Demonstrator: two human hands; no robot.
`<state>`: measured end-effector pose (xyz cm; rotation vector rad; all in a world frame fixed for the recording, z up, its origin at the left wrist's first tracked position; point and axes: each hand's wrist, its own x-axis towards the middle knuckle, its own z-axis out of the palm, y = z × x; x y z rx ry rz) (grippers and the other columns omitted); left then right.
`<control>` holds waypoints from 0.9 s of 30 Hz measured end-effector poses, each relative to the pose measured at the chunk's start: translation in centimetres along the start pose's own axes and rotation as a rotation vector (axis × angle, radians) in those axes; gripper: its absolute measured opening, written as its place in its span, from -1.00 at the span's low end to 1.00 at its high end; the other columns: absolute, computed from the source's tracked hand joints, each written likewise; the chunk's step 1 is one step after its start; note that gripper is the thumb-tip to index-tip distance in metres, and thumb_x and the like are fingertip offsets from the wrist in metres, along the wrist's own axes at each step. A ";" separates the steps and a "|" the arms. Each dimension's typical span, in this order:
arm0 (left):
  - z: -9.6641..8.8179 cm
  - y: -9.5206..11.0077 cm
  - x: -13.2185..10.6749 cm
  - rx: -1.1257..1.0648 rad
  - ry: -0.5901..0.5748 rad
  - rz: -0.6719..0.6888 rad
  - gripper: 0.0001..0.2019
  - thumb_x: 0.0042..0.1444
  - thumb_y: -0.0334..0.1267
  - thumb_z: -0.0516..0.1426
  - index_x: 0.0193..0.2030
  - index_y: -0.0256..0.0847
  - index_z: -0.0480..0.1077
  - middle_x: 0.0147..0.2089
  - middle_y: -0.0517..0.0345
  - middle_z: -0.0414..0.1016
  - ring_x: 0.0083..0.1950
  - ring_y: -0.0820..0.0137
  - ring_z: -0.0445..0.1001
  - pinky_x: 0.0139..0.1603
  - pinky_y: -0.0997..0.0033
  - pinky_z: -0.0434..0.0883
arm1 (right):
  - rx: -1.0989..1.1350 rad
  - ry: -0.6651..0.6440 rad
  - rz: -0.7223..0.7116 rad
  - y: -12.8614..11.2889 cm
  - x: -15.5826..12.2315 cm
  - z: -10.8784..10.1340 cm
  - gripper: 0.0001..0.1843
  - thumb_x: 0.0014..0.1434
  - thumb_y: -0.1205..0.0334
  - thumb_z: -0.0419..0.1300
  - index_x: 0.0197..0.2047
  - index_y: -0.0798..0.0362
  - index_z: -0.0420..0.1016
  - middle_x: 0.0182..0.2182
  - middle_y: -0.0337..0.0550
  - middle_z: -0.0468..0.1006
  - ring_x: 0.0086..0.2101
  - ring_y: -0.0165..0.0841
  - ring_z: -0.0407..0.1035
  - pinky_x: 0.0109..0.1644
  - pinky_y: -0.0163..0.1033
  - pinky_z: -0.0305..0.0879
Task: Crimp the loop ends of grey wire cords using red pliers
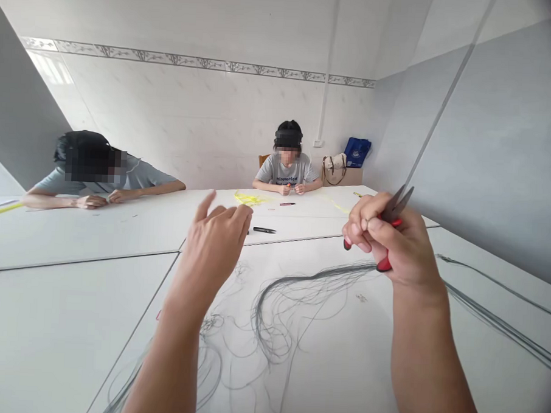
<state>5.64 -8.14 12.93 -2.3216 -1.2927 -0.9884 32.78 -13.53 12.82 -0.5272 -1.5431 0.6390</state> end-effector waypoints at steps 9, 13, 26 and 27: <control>-3.9 0.3 -1.2 -1.346 -0.897 0.423 -0.54 0.47 -0.03 -0.11 -0.15 -0.11 0.57 -0.34 -0.02 0.66 -0.35 0.28 0.66 -0.37 0.35 0.59 | -0.250 0.140 0.035 3.1 1.0 -0.6 -0.80 0.33 0.14 0.22 -0.32 0.02 0.40 -0.44 -0.26 0.40 -0.49 -0.46 0.26 -0.39 -0.27 0.24; -3.7 1.6 -1.2 -1.485 -0.241 0.491 -0.51 0.49 -0.04 -0.15 -0.35 0.02 0.52 0.00 0.16 0.67 -0.05 0.31 0.67 -0.21 0.36 0.66 | -0.393 -0.058 0.065 2.9 0.7 0.6 -0.81 0.35 0.19 0.18 -0.33 0.03 0.37 -0.48 -0.28 0.35 -0.47 -0.46 0.21 -0.37 -0.29 0.19; 0.3 4.8 -0.6 -0.179 0.245 0.338 -0.84 0.43 -0.31 0.02 -0.12 -0.21 0.42 -0.50 0.31 0.41 -0.50 0.47 0.30 -0.37 0.41 0.32 | -0.284 -0.132 0.047 1.3 -0.3 3.6 -0.79 0.37 0.21 0.17 -0.34 0.05 0.39 -0.48 -0.30 0.35 -0.48 -0.50 0.17 -0.41 -0.33 0.13; 0.3 4.8 -0.7 -0.187 0.260 0.345 -0.88 0.41 -0.29 0.07 -0.12 -0.20 0.43 -0.49 0.32 0.41 -0.51 0.48 0.26 -0.42 0.43 0.26 | -0.247 -0.138 0.078 1.4 -0.2 3.5 -0.79 0.37 0.20 0.17 -0.33 0.05 0.39 -0.47 -0.29 0.36 -0.48 -0.50 0.19 -0.41 -0.33 0.14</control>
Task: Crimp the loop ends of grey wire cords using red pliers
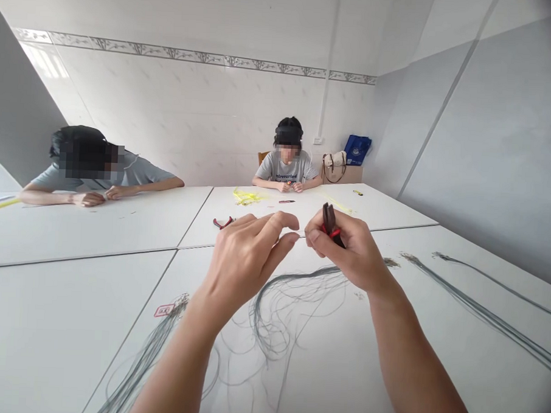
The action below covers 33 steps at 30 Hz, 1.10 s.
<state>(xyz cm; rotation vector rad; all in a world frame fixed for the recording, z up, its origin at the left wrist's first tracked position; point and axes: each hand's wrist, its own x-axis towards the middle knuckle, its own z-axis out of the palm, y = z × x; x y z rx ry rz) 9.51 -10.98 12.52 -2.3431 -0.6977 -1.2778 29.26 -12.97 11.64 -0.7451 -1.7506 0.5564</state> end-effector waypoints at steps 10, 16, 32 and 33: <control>-0.4 0.2 0.0 -0.338 0.080 -0.067 -0.87 0.22 -0.48 0.22 -0.23 -0.15 0.47 -0.50 0.38 0.31 -0.54 0.58 0.05 -0.51 0.51 0.12 | 0.262 -0.172 0.116 -0.4 -0.1 0.3 -0.79 0.39 0.16 0.17 -0.30 0.02 0.35 -0.51 -0.32 0.41 -0.48 -0.47 0.32 -0.40 -0.32 0.23; -1.2 0.3 0.2 -0.551 0.052 -0.281 -0.90 0.22 -0.43 0.23 -0.28 -0.14 0.51 -0.55 0.40 -0.17 -0.55 0.55 -0.09 -0.53 0.47 0.06 | -0.225 0.032 -0.132 -0.5 -0.4 0.5 -0.81 0.38 0.23 0.16 -0.30 0.03 0.33 -0.44 -0.30 0.42 -0.45 -0.50 0.23 -0.34 -0.34 0.20; -2.0 1.0 0.2 -0.319 0.163 -0.279 -0.89 0.23 -0.35 0.24 -0.33 -0.13 0.50 -0.59 0.37 0.01 -0.56 0.55 -0.04 -0.55 0.43 0.03 | -0.773 0.150 -0.387 -1.1 -1.0 0.9 -0.88 0.31 0.43 0.12 -0.26 0.04 0.37 -0.49 -0.30 0.42 -0.49 -0.47 0.20 -0.38 -0.31 0.11; -2.1 1.1 0.2 -0.278 0.166 -0.262 -0.90 0.24 -0.35 0.24 -0.32 -0.13 0.51 -0.59 0.36 0.08 -0.56 0.55 -0.01 -0.55 0.43 0.04 | -0.807 0.174 -0.416 -1.2 -1.0 0.9 -0.87 0.31 0.43 0.11 -0.26 0.03 0.37 -0.49 -0.29 0.43 -0.50 -0.46 0.20 -0.38 -0.30 0.10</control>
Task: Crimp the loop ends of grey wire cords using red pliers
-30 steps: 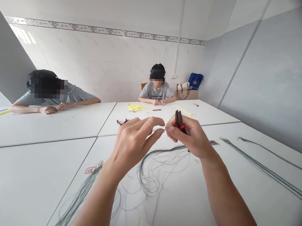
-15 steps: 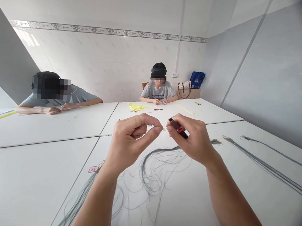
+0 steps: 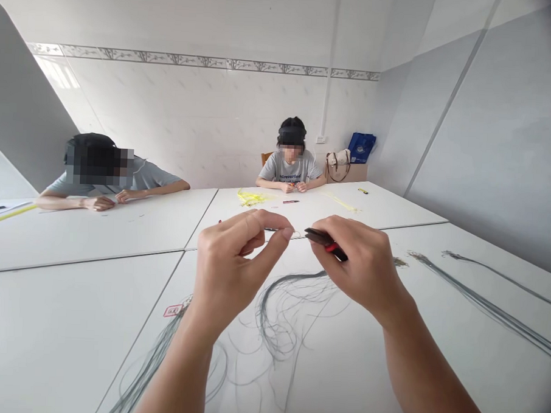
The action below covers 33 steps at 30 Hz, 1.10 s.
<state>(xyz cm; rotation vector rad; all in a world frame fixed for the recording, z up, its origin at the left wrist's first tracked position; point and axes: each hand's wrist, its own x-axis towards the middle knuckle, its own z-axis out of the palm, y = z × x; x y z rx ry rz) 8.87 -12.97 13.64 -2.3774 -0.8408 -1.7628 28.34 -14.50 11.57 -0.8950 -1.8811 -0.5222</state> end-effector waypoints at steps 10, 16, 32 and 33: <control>-0.2 0.5 -0.2 0.179 -0.036 0.147 -0.92 0.28 -0.37 0.21 -0.27 -0.15 0.47 -0.44 0.33 0.50 -0.53 0.56 0.17 -0.46 0.43 0.17 | -0.303 0.033 -0.146 0.3 0.3 0.0 -0.82 0.33 0.43 0.15 -0.33 0.03 0.37 -0.56 -0.27 0.32 -0.48 -0.38 0.13 -0.31 -0.19 0.07; -0.2 0.5 -0.1 0.179 -0.061 0.152 -0.92 0.28 -0.38 0.21 -0.26 -0.17 0.47 -0.44 0.33 0.49 -0.53 0.56 0.15 -0.45 0.44 0.17 | -0.336 0.049 -0.152 0.3 0.4 0.2 -0.76 0.37 0.34 0.17 -0.37 0.01 0.36 -0.59 -0.29 0.28 -0.49 -0.38 0.08 -0.30 -0.17 0.02; -0.5 0.3 -0.2 0.113 -0.108 0.055 -0.93 0.30 -0.33 0.20 -0.24 -0.13 0.50 -0.46 0.32 0.43 -0.53 0.56 0.18 -0.50 0.48 0.17 | -0.338 0.057 -0.157 0.2 0.1 0.2 -0.77 0.37 0.34 0.17 -0.37 0.03 0.39 -0.63 -0.33 0.25 -0.55 -0.43 0.01 -0.39 -0.20 -0.03; -0.6 0.3 -0.2 0.113 -0.108 0.051 -0.93 0.30 -0.33 0.20 -0.24 -0.13 0.51 -0.48 0.33 0.42 -0.54 0.57 0.17 -0.51 0.49 0.16 | -0.338 0.053 -0.158 0.2 0.1 0.2 -0.77 0.37 0.35 0.17 -0.38 0.03 0.39 -0.63 -0.33 0.25 -0.55 -0.43 0.01 -0.39 -0.20 -0.03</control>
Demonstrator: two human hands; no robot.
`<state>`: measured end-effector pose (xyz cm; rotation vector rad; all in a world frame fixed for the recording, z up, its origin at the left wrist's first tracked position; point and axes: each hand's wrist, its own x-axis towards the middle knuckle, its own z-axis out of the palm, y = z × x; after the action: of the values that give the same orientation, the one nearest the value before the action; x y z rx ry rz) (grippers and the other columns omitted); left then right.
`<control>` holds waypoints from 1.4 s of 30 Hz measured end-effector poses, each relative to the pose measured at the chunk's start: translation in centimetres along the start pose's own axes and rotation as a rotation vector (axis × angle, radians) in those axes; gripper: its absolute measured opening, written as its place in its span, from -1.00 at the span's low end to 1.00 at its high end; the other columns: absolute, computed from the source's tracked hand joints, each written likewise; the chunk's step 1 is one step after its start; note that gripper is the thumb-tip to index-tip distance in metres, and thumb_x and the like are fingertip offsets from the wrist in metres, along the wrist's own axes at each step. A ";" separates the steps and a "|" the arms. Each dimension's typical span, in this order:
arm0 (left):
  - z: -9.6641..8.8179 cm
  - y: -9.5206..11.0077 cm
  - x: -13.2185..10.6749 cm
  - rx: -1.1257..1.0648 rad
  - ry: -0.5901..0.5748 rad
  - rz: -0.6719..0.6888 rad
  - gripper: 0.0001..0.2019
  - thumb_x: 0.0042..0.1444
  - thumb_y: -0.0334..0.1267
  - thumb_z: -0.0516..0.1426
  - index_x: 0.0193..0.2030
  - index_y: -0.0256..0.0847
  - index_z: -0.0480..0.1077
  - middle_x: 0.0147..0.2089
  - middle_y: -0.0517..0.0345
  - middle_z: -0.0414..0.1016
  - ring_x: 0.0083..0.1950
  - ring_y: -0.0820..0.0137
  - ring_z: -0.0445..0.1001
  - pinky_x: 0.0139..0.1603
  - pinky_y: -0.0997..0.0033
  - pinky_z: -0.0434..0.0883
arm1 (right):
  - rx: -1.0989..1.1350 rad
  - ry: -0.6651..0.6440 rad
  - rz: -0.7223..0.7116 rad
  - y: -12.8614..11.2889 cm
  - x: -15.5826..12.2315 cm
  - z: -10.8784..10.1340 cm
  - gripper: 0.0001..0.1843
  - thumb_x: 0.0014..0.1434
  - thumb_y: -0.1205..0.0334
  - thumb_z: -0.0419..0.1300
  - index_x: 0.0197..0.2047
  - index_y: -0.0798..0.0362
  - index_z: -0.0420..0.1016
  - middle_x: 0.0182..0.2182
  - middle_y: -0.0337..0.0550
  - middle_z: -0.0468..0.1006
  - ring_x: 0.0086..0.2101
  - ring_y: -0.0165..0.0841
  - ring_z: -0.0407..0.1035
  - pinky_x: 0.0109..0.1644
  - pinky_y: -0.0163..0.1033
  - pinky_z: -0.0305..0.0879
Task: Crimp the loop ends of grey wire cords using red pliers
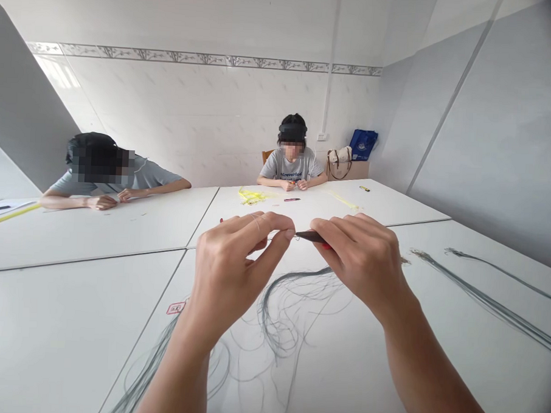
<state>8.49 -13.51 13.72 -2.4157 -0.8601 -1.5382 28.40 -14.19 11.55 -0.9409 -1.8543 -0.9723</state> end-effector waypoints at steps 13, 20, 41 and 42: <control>0.1 -0.3 -0.2 0.035 0.073 0.027 -0.88 0.28 -0.37 0.21 -0.24 -0.08 0.55 -0.63 0.40 0.02 -0.58 0.54 0.03 -0.53 0.48 0.13 | 0.096 -0.035 0.026 0.0 -0.2 0.2 -0.79 0.38 0.37 0.14 -0.34 0.02 0.38 -0.59 -0.32 0.34 -0.55 -0.46 0.04 -0.38 -0.23 0.01; 0.5 -0.7 -0.1 -0.052 0.058 -0.049 -0.92 0.26 -0.32 0.24 -0.27 -0.10 0.56 -0.59 0.40 -0.13 -0.57 0.54 -0.10 -0.56 0.46 0.05 | 0.191 -0.052 0.068 0.2 -0.2 0.4 -0.85 0.35 0.40 0.14 -0.29 0.05 0.43 -0.56 -0.31 0.38 -0.53 -0.47 0.10 -0.38 -0.26 0.07; 0.7 0.2 0.0 -0.115 0.007 -0.063 -0.83 0.18 -0.48 0.21 -0.17 -0.12 0.46 -0.53 0.43 -0.14 -0.55 0.57 -0.04 -0.50 0.55 0.14 | 1.074 0.016 0.569 -1.8 0.4 0.4 -0.85 0.31 0.34 0.23 -0.33 0.03 0.43 -0.47 -0.34 0.34 -0.49 -0.54 0.14 -0.43 -0.35 0.11; 0.6 0.2 0.0 -0.114 -0.009 -0.061 -0.83 0.18 -0.48 0.20 -0.16 -0.12 0.44 -0.52 0.43 -0.13 -0.55 0.57 -0.04 -0.50 0.55 0.14 | 1.044 0.018 0.546 -1.8 0.4 0.4 -0.85 0.31 0.35 0.23 -0.34 0.03 0.43 -0.48 -0.34 0.33 -0.49 -0.54 0.13 -0.43 -0.35 0.11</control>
<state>9.08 -13.41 13.43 -2.4982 -0.8791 -1.6420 26.53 -14.54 11.33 -0.6755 -1.6086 0.3299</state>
